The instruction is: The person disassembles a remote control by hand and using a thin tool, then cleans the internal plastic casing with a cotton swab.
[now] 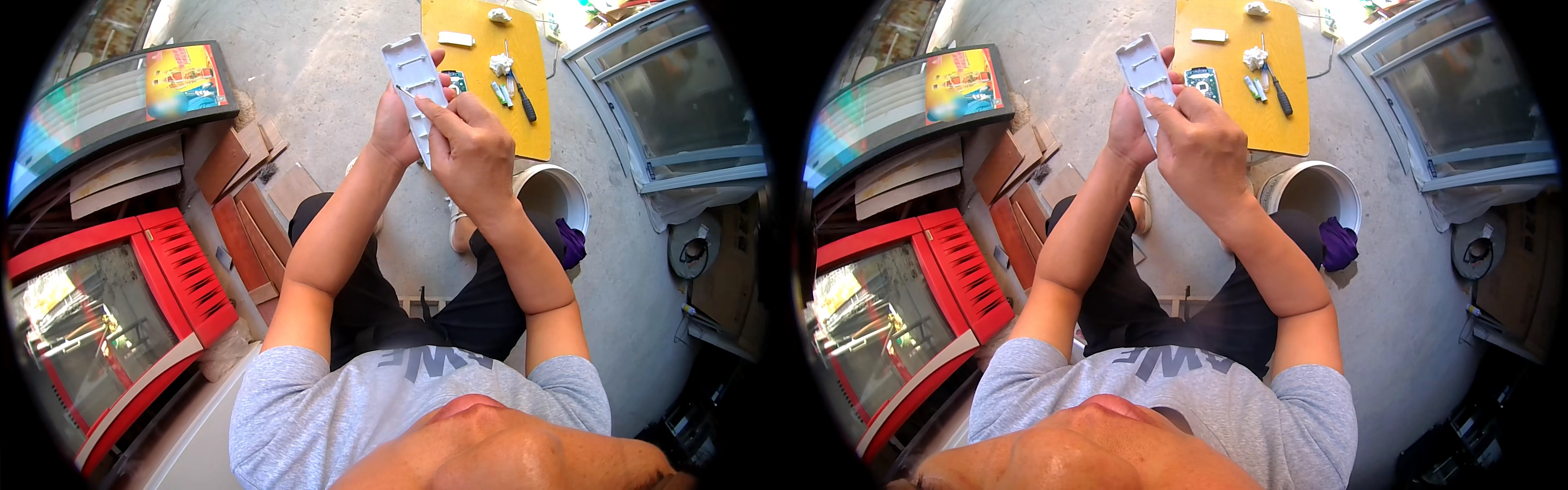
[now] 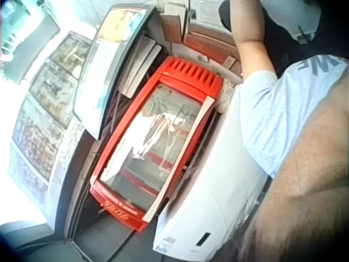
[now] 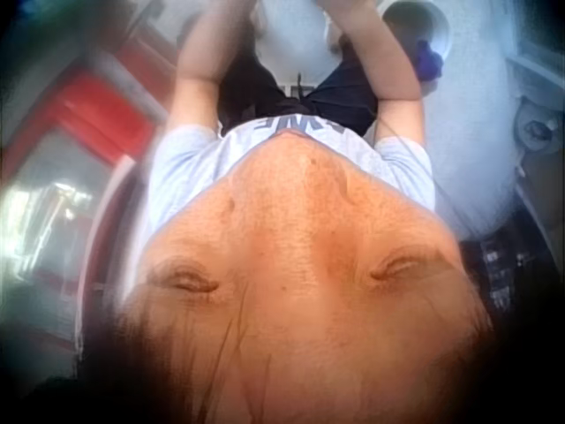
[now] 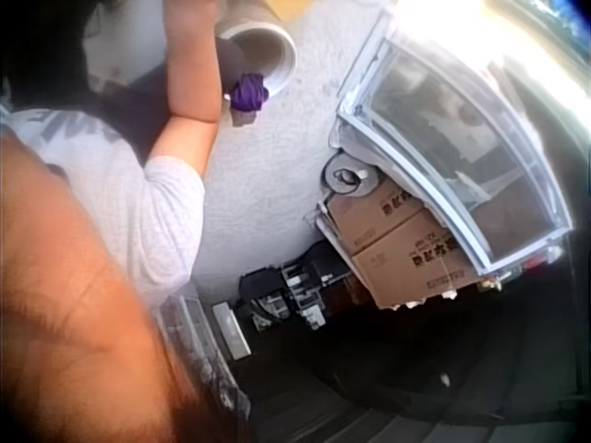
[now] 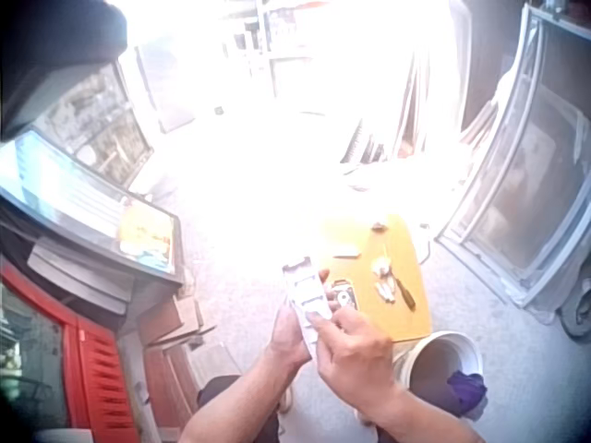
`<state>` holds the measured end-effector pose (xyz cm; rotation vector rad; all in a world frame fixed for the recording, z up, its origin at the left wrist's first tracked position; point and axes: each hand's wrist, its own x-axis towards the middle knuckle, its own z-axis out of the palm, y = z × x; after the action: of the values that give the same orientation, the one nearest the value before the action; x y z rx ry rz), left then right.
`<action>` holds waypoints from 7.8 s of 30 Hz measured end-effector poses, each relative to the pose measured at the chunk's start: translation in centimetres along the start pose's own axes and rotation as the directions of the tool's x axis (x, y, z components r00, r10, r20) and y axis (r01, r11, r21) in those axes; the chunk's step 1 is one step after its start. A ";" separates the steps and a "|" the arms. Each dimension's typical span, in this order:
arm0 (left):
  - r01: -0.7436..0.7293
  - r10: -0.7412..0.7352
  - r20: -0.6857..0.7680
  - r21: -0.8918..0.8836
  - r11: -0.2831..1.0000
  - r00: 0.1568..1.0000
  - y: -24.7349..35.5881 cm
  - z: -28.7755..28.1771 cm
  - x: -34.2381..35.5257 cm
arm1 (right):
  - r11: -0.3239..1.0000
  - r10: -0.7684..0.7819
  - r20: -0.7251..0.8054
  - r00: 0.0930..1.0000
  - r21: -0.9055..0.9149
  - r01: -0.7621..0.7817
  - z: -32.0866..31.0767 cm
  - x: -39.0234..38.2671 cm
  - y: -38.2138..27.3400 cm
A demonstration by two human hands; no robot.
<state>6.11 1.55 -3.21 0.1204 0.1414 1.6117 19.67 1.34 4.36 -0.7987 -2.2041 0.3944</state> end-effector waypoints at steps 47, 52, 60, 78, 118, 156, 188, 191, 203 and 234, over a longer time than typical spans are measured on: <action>-0.097 0.097 0.011 -0.008 0.995 0.995 0.4 0.6 -1.0 | 0.992 0.028 0.128 0.991 0.117 -0.043 0.7 -0.6 -0.5; -0.102 0.102 -0.024 0.006 0.995 0.994 0.2 0.7 -1.0 | 0.993 0.019 0.115 0.993 0.110 -0.032 0.8 -0.5 -0.5; -0.109 0.111 -0.050 0.026 0.994 0.993 0.0 0.7 -1.2 | 0.998 0.034 0.108 0.994 0.057 -0.040 1.4 -0.8 -0.4; -0.119 0.121 -0.026 0.056 0.991 0.992 0.5 1.0 -1.0 | 0.987 0.083 0.155 0.984 0.127 -0.103 0.6 -0.6 -0.5; 0.408 -0.414 -0.022 0.228 0.884 0.910 1.8 0.7 -2.1 | 0.920 0.075 0.166 0.983 0.368 -0.133 -0.8 2.3 5.8; 0.193 -0.222 0.051 0.335 0.922 0.974 4.1 2.9 -2.8 | 0.889 -0.037 0.162 0.986 0.455 -0.041 0.0 1.4 3.5; -0.004 0.107 -0.473 0.214 0.977 0.875 5.7 0.7 -2.4 | 0.756 0.633 0.367 0.682 -0.481 -0.443 -3.0 0.8 13.1; -0.013 0.244 -0.468 0.444 0.896 0.849 4.4 1.7 -2.7 | 0.771 0.578 0.267 0.771 -0.487 -0.410 -2.5 0.6 11.7; -0.098 0.496 -0.059 0.953 0.285 0.866 0.0 4.9 -6.8 | 0.031 0.009 0.772 0.636 0.636 -0.771 -0.5 -2.8 -0.6; -0.357 0.367 -0.063 0.131 0.925 0.928 7.2 1.8 -11.9 | 0.969 -0.246 0.095 0.965 0.040 0.243 0.7 -4.2 -6.6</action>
<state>-0.15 -10.59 -0.17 0.1755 0.2947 1.9809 18.60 -6.43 4.92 -0.4920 -2.3506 0.3470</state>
